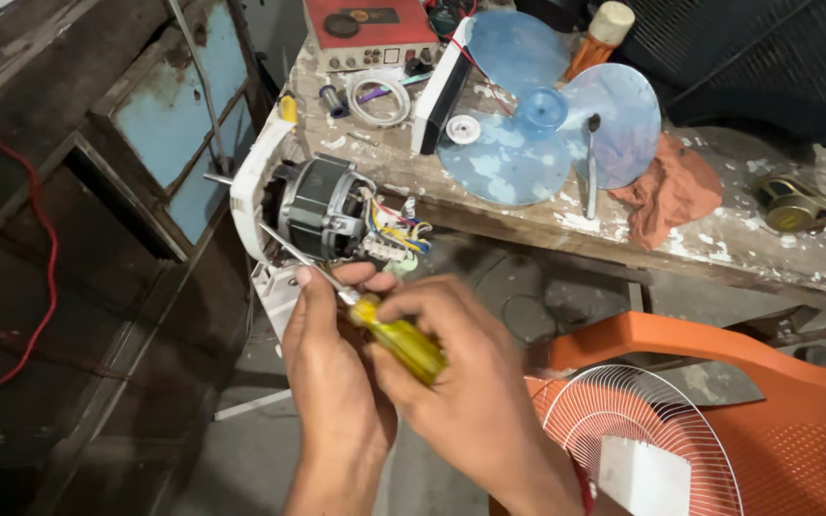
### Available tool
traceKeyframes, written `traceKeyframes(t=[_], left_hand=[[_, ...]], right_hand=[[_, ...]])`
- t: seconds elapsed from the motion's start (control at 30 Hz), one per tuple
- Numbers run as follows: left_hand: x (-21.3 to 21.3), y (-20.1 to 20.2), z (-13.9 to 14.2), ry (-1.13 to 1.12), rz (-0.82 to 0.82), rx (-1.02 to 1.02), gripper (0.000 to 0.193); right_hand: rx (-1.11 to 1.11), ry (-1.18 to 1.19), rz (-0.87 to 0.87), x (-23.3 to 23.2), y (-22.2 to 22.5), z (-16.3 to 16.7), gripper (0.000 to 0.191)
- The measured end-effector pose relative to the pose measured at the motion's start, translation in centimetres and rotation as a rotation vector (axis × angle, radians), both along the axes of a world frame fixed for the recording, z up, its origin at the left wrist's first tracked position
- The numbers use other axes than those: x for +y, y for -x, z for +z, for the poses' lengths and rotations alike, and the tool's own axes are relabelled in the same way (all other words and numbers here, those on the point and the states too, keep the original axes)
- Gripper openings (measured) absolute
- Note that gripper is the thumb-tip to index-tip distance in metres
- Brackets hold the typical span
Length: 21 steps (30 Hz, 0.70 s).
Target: The person works on a pedestal fan motor, holding the white fan housing with one hand while using a screwdriver to loosen and remove screws from the motor assembly. They reposition the fan head repeatedly to access different screws and manipulate the motor windings and wiring by hand.
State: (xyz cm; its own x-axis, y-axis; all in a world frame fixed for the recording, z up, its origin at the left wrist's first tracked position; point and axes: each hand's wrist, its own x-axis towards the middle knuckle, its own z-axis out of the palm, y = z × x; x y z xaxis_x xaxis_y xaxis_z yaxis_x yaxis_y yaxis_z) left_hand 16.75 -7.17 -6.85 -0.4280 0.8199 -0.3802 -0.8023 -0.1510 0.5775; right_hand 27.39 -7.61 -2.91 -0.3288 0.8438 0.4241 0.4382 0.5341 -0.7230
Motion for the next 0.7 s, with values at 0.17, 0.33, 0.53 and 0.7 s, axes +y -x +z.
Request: traceKeyframes(t=[0.17,0.33,0.53,0.7], left_hand=[[0.6,3.2,-0.5,-0.012,0.07,0.146,0.041],[2.0,5.1,-0.7,0.154,0.058,0.176,0.04],[3.5,5.4,-0.3,0.074,0.016,0.211,0.039],[3.5,5.3,0.1,0.099,0.031,0.205,0.036]], right_hand=[[-0.045,-0.145,0.033,1.0,1.9,0.9,0.017],[-0.231,-0.466,-0.193,3.5,3.9,1.6,0.018],[-0.308,-0.547,-0.156,4.6,5.4,0.1,0.029],[-0.176,-0.434,-0.154,5.0,5.3,-0.5,0.028]])
